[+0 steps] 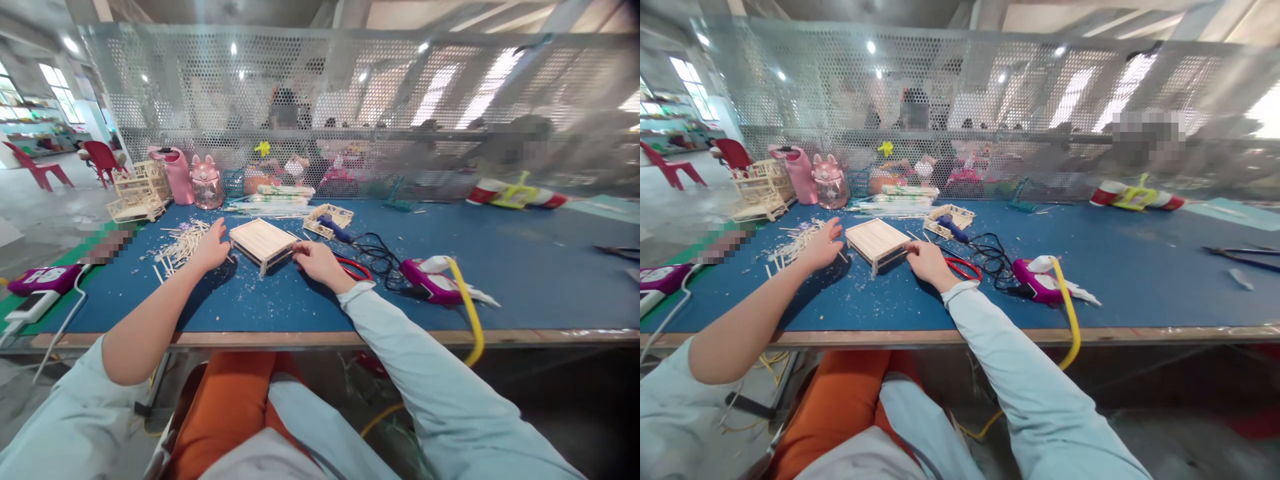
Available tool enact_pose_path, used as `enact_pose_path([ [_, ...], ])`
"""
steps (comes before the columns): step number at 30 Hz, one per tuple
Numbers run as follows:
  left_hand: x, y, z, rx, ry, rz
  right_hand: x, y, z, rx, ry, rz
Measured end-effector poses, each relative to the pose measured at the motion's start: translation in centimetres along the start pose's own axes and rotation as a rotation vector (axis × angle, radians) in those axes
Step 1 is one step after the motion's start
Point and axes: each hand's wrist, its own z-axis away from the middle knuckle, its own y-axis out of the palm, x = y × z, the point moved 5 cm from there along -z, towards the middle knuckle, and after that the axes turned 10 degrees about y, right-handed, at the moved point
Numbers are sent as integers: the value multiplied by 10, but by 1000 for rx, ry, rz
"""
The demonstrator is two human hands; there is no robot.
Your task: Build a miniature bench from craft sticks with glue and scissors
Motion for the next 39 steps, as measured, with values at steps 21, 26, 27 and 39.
enact_pose_path([
  [21,-73,11,-27,219,214,-233,-7,-55,1,32,253,-137],
  [26,-87,69,-62,490,323,-197,0,-45,23,455,23,98],
  [27,-87,79,-66,539,322,-177,0,-43,25,476,-4,137],
  [39,-86,110,-66,753,384,-154,-9,-36,30,493,87,90],
])
